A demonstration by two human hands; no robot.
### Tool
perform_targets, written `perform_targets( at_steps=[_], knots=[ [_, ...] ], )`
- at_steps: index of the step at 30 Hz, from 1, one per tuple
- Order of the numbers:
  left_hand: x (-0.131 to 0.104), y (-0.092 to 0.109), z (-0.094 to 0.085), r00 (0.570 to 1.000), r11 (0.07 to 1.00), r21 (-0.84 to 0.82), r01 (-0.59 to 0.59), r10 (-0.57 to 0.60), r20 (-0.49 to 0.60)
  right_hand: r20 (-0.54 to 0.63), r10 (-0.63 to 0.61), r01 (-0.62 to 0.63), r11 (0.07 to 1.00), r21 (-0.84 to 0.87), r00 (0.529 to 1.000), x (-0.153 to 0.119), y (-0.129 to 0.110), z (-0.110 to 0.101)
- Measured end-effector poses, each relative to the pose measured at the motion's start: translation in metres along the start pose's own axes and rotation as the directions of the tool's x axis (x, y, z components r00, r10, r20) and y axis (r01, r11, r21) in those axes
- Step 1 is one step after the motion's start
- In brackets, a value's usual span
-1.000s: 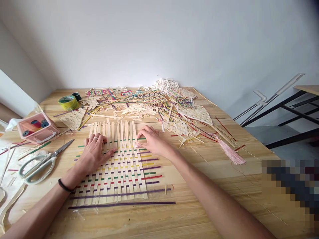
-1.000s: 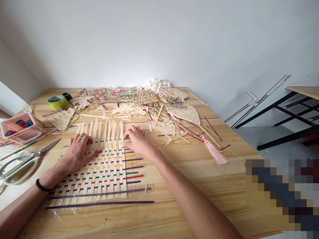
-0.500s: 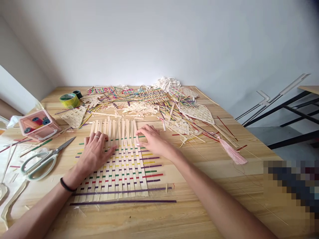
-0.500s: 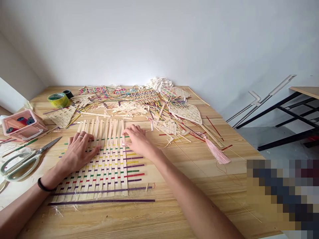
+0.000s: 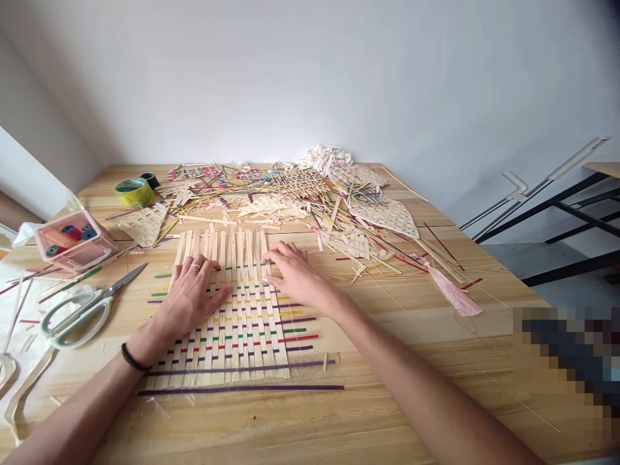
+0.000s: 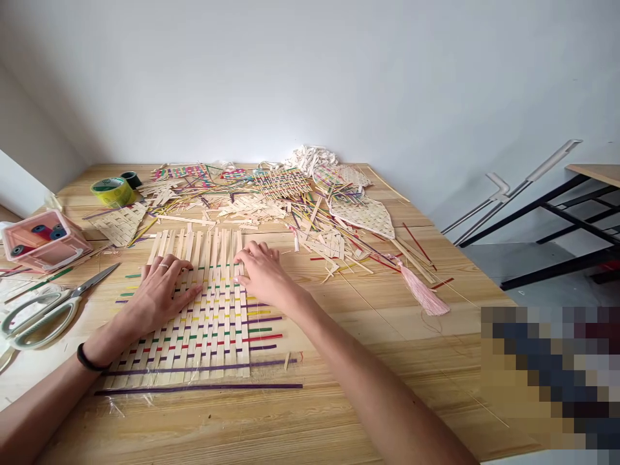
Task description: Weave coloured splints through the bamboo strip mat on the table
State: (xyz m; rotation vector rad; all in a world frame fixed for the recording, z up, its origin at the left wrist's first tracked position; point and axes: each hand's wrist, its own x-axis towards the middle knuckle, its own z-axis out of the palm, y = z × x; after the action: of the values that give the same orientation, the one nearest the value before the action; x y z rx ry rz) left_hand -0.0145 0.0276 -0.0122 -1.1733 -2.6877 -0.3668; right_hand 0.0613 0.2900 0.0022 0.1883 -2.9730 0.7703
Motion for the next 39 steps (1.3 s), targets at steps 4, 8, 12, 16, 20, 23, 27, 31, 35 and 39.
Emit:
perform_targets(
  at_steps=[4, 8, 12, 16, 20, 23, 27, 31, 35, 39],
  knots=[
    [0.0026, -0.0004, 0.0017, 1.0, 1.0, -0.026, 0.012, -0.012, -0.002, 0.002, 0.01, -0.01, 1.0, 0.024, 1.0, 0.0006, 0.0002, 0.0024],
    [0.0039, -0.0018, 0.0032, 0.999, 0.998, -0.054, 0.033, -0.034, -0.01, 0.017, 0.046, -0.047, 0.997, 0.058, 0.999, 0.001, -0.0032, 0.0],
    [0.0046, -0.0044, 0.0035, 0.999, 0.994, -0.095, 0.047, -0.047, 0.006, 0.029, 0.046, -0.048, 0.996, 0.076, 0.999, 0.0007, -0.0045, -0.0027],
    [0.0045, -0.0058, 0.0034, 0.999, 0.992, -0.118, 0.036, -0.035, 0.008, 0.02, 0.041, -0.042, 0.996, 0.078, 0.999, 0.0009, -0.0029, -0.001],
    [0.0045, -0.0059, 0.0037, 0.999, 0.992, -0.126, 0.033, -0.033, -0.001, 0.004, 0.04, -0.04, 0.996, 0.082, 0.999, 0.0016, -0.0007, 0.0023],
    [0.0047, -0.0049, 0.0029, 1.0, 0.99, -0.135, 0.028, -0.028, -0.001, -0.003, 0.041, -0.041, 0.995, 0.096, 0.999, 0.0018, 0.0002, 0.0034],
    [0.0053, -0.0029, 0.0006, 0.999, 0.989, -0.143, 0.034, -0.034, 0.007, -0.012, 0.044, -0.043, 0.993, 0.108, 0.999, 0.0017, -0.0004, 0.0029],
    [0.0056, -0.003, -0.0012, 0.999, 0.991, -0.132, 0.031, -0.028, 0.02, -0.005, 0.059, -0.058, 0.992, 0.116, 0.998, 0.0011, -0.0019, 0.0012],
    [0.0042, -0.003, -0.0002, 1.0, 0.993, -0.113, 0.022, -0.02, 0.014, -0.017, 0.045, -0.042, 0.991, 0.125, 0.999, 0.0011, -0.0012, 0.0016],
    [0.0013, 0.0032, 0.0015, 1.0, 0.999, -0.05, 0.004, -0.005, -0.014, -0.027, 0.047, -0.043, 0.99, 0.134, 0.999, 0.0017, 0.0007, 0.0037]
  ],
)
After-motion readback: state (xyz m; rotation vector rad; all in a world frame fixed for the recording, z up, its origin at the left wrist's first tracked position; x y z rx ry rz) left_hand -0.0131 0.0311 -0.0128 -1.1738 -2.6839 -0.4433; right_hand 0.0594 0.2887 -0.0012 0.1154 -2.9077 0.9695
